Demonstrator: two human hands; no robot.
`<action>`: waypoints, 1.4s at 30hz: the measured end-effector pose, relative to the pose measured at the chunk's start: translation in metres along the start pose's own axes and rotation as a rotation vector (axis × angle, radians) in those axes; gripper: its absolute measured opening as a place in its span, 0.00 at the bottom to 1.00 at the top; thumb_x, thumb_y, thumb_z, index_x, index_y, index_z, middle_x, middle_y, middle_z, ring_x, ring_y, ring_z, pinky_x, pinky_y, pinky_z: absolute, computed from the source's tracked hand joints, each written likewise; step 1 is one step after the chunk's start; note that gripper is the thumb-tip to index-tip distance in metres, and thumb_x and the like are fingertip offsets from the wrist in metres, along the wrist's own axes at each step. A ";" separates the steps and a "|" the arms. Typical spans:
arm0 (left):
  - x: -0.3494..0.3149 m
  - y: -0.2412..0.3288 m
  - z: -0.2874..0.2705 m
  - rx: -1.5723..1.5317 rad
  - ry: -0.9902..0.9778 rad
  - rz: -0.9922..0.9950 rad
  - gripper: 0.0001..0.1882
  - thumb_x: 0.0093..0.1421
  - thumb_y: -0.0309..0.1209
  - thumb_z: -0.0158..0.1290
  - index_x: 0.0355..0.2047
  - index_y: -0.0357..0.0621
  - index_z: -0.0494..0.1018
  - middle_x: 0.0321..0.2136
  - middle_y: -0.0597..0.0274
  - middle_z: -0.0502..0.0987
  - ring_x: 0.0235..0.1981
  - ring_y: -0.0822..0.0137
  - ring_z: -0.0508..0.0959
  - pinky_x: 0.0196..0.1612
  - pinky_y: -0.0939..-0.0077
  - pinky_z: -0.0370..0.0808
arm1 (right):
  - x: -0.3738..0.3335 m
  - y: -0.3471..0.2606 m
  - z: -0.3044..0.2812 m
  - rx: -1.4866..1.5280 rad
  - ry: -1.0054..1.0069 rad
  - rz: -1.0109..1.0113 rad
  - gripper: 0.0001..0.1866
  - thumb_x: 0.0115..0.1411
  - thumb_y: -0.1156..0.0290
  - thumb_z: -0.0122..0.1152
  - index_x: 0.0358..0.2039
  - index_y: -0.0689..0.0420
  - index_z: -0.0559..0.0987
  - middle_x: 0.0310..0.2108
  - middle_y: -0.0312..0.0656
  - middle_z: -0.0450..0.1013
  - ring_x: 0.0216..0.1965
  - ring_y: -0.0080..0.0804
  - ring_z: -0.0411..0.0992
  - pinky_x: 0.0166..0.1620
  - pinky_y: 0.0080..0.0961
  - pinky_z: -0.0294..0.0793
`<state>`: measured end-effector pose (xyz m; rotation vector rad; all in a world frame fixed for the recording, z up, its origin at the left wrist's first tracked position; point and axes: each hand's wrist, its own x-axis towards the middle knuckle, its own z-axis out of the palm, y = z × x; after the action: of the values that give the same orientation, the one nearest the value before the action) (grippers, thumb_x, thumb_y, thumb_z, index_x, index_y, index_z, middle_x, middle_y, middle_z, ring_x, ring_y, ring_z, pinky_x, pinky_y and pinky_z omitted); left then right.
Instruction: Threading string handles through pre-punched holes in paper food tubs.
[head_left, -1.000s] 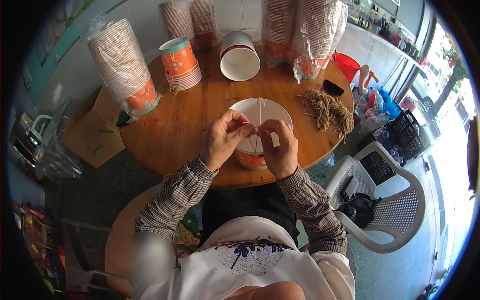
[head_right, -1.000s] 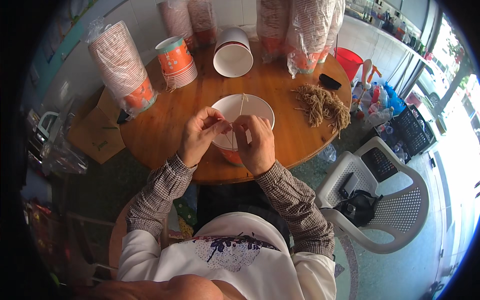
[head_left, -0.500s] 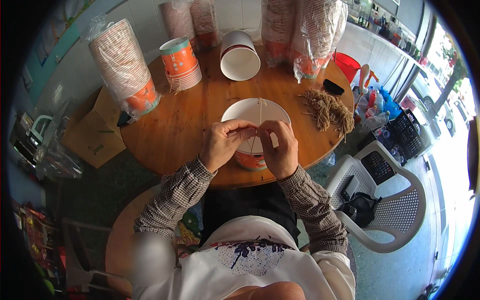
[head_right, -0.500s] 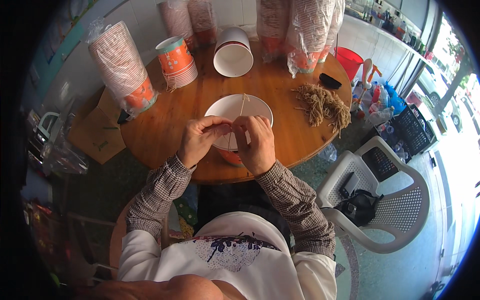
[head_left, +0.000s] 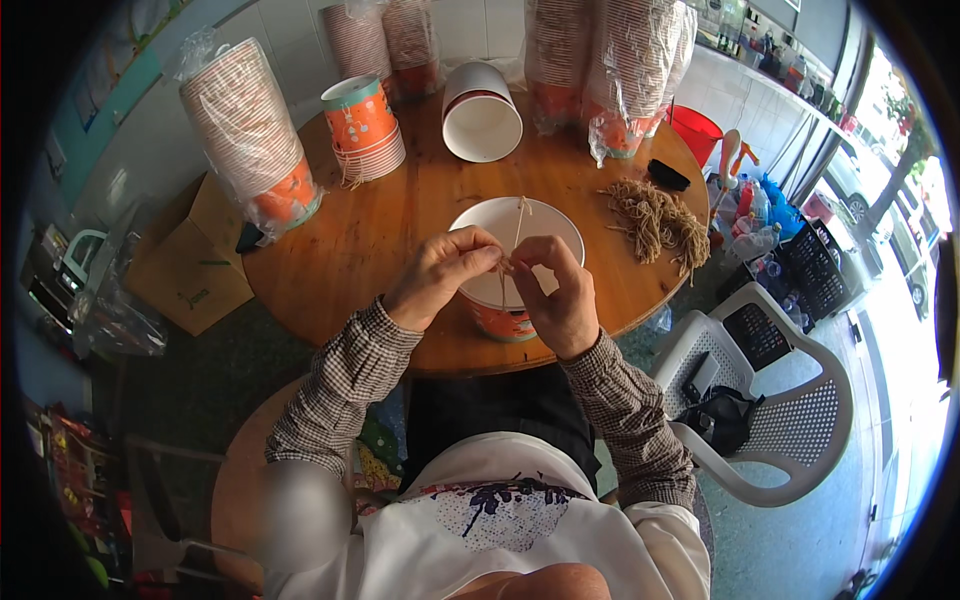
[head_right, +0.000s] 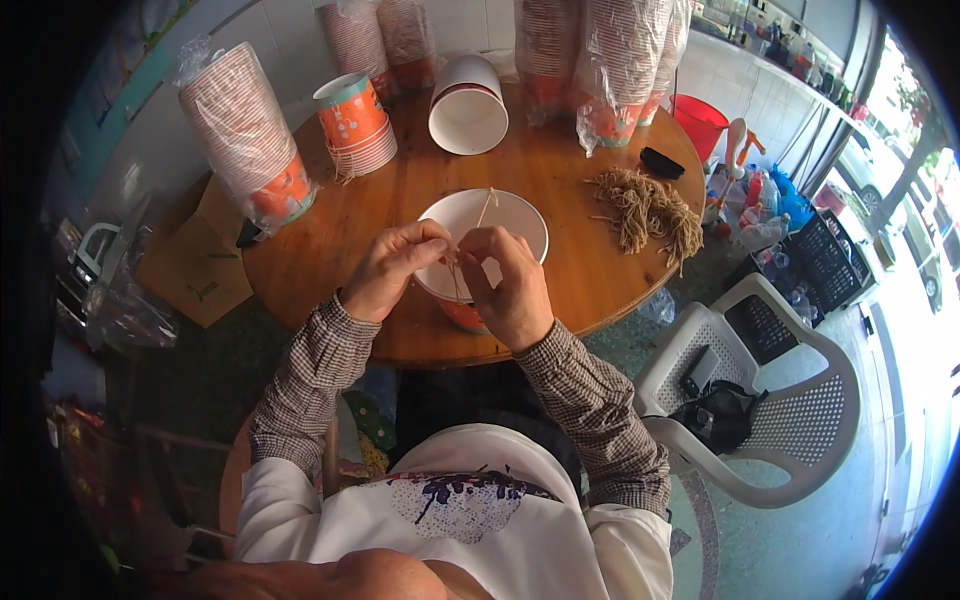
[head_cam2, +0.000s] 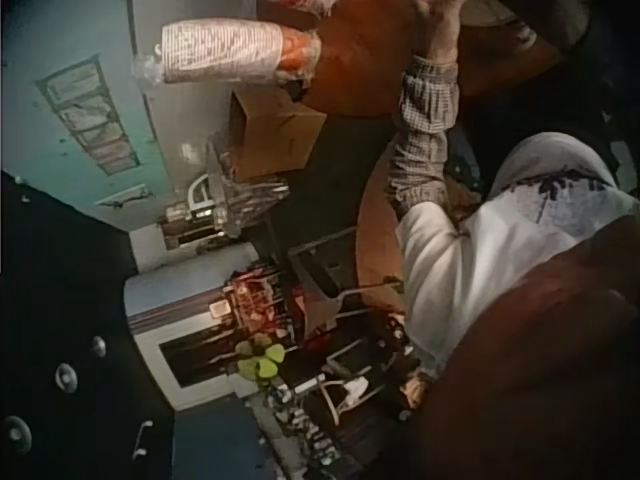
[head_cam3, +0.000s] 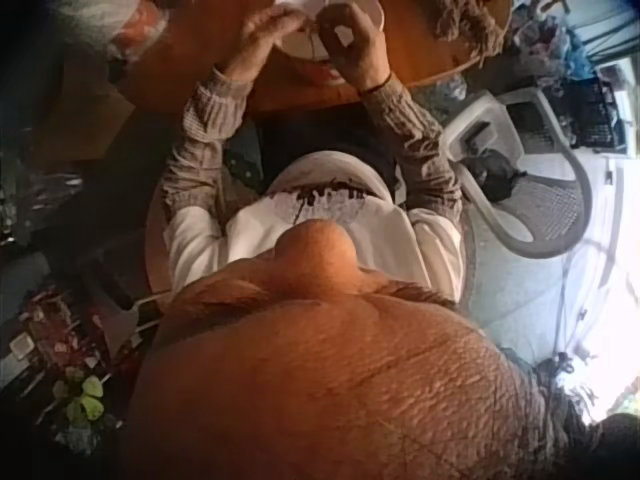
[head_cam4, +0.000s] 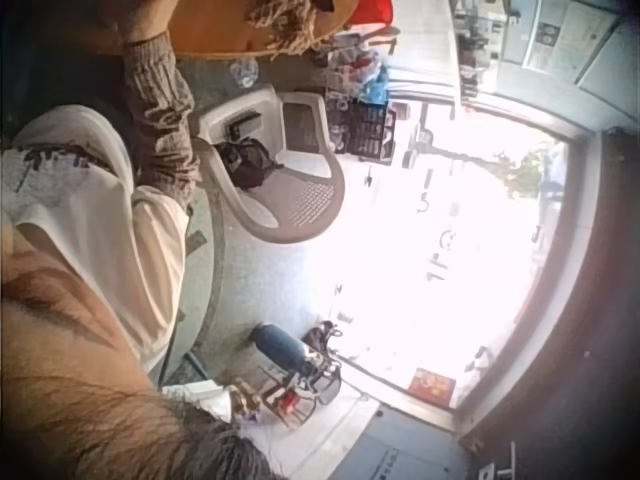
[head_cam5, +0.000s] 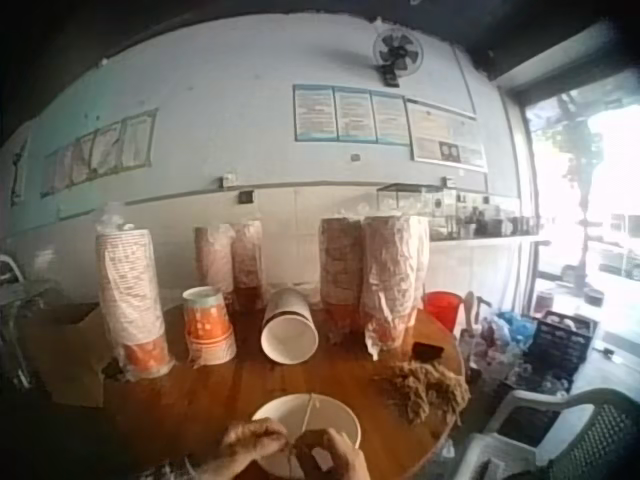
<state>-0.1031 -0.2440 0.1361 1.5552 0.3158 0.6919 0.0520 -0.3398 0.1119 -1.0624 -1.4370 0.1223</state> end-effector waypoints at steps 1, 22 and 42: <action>0.001 0.000 -0.001 0.000 0.000 0.000 0.11 0.63 0.32 0.50 0.35 0.37 0.77 0.31 0.66 0.78 0.38 0.77 0.75 0.47 0.81 0.69 | 0.000 0.000 0.000 0.000 0.000 0.000 0.10 0.52 0.83 0.61 0.35 0.58 0.73 0.31 0.39 0.75 0.35 0.37 0.73 0.43 0.31 0.71; -0.003 0.008 0.012 0.061 0.042 -0.052 0.08 0.60 0.27 0.56 0.38 0.35 0.76 0.36 0.62 0.80 0.37 0.75 0.78 0.46 0.82 0.74 | 0.002 0.000 -0.003 0.213 -0.020 0.180 0.04 0.60 0.79 0.56 0.36 0.61 0.73 0.30 0.43 0.75 0.32 0.31 0.77 0.37 0.25 0.75; -0.014 0.000 0.020 0.575 0.182 0.233 0.02 0.53 0.22 0.53 0.28 0.37 0.71 0.27 0.62 0.72 0.33 0.68 0.74 0.39 0.76 0.71 | 0.004 0.008 -0.013 0.242 -0.001 0.208 0.02 0.58 0.78 0.56 0.31 0.62 0.72 0.28 0.41 0.74 0.34 0.29 0.75 0.39 0.25 0.73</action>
<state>-0.1014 -0.2684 0.1333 2.1008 0.5051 0.9856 0.0678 -0.3394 0.1129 -1.0079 -1.2733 0.4359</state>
